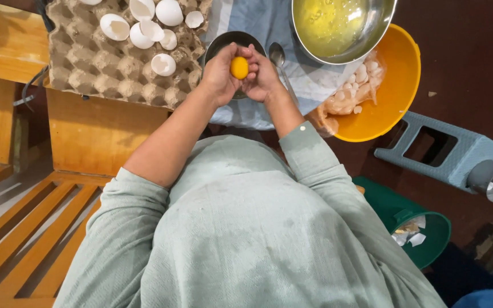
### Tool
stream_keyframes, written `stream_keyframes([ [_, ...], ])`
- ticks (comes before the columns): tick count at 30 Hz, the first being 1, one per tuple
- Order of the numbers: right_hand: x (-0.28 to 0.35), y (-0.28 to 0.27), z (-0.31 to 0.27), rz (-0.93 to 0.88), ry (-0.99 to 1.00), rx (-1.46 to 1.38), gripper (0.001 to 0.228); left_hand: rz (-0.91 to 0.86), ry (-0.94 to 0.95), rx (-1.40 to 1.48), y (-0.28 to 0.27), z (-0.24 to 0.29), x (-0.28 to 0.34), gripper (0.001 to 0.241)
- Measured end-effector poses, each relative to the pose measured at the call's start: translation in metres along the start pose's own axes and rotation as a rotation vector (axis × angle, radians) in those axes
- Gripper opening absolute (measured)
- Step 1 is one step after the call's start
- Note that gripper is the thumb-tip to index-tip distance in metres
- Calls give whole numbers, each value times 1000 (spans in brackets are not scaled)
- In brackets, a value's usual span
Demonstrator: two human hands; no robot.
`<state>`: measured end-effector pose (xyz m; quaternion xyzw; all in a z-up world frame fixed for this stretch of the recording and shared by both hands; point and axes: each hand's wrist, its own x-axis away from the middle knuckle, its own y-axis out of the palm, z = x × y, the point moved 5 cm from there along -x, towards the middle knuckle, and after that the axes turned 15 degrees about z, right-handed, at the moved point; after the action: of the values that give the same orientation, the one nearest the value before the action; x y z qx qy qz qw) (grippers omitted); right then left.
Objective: Cracking eggs and separating the yolks from the whites into separate containers.
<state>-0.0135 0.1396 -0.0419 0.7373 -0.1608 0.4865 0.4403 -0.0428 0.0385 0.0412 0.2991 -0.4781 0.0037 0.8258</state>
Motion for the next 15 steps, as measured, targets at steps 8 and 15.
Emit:
stream_keyframes([
  [8, 28, 14, -8, 152, -228, 69, 32, -6, -47, 13, 13, 6, 14, 35],
  [15, 10, -8, -11, 287, -323, 14, 23, 24, -108, 59, 24, 8, 20, 35],
])
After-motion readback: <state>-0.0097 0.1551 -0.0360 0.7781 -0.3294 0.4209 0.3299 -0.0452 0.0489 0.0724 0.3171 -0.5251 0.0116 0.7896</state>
